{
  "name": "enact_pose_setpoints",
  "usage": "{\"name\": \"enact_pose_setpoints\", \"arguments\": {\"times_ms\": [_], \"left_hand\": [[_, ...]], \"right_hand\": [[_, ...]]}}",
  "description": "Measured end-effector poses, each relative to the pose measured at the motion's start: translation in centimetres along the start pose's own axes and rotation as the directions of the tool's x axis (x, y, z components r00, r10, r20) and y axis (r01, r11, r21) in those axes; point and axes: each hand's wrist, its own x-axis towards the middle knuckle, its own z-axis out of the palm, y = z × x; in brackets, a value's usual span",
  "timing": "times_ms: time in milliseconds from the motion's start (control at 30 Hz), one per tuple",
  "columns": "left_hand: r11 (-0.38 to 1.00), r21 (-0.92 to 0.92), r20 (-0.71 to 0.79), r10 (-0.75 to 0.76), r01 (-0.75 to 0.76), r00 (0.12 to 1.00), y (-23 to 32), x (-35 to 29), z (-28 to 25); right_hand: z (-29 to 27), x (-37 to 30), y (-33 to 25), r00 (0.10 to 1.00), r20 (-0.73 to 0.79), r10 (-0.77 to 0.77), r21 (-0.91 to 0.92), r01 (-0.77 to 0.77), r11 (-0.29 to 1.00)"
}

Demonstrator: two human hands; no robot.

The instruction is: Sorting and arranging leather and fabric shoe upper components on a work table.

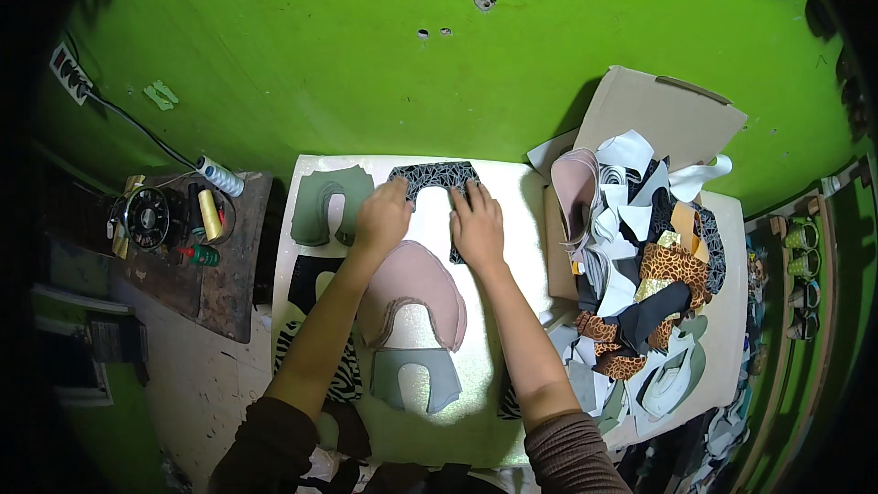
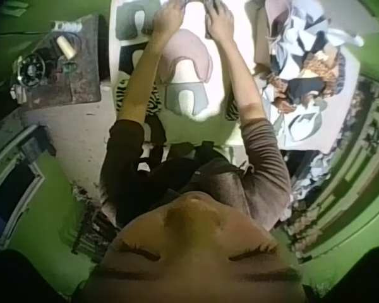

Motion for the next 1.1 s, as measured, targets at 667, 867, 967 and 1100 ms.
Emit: {"name": "enact_pose_setpoints", "arguments": {"times_ms": [667, 867, 967, 1100], "left_hand": [[0.740, -0.672, 0.111, 0.152, -0.039, 0.982, 15.3, -11.6, -7.7], [0.738, -0.668, 0.077, 0.196, -0.095, 0.977, 23.3, -8.8, -9.4], [0.759, -0.646, 0.075, 0.168, -0.080, 0.983, 26.2, -8.3, -8.3], [0.773, -0.634, 0.090, 0.115, -0.032, 0.989, 28.5, -8.6, -8.3]], "right_hand": [[-12.7, -13.9, -2.3, 0.949, -0.059, 0.308, 0.413, -0.258, 0.873], [-19.5, -10.4, 5.1, 0.906, -0.398, 0.144, 0.177, -0.078, 0.981], [-19.1, -8.2, 9.8, 0.991, -0.134, 0.026, -0.206, -0.053, 0.977], [-19.1, -7.7, 11.1, 0.985, -0.175, -0.005, -0.297, -0.047, 0.954]]}}
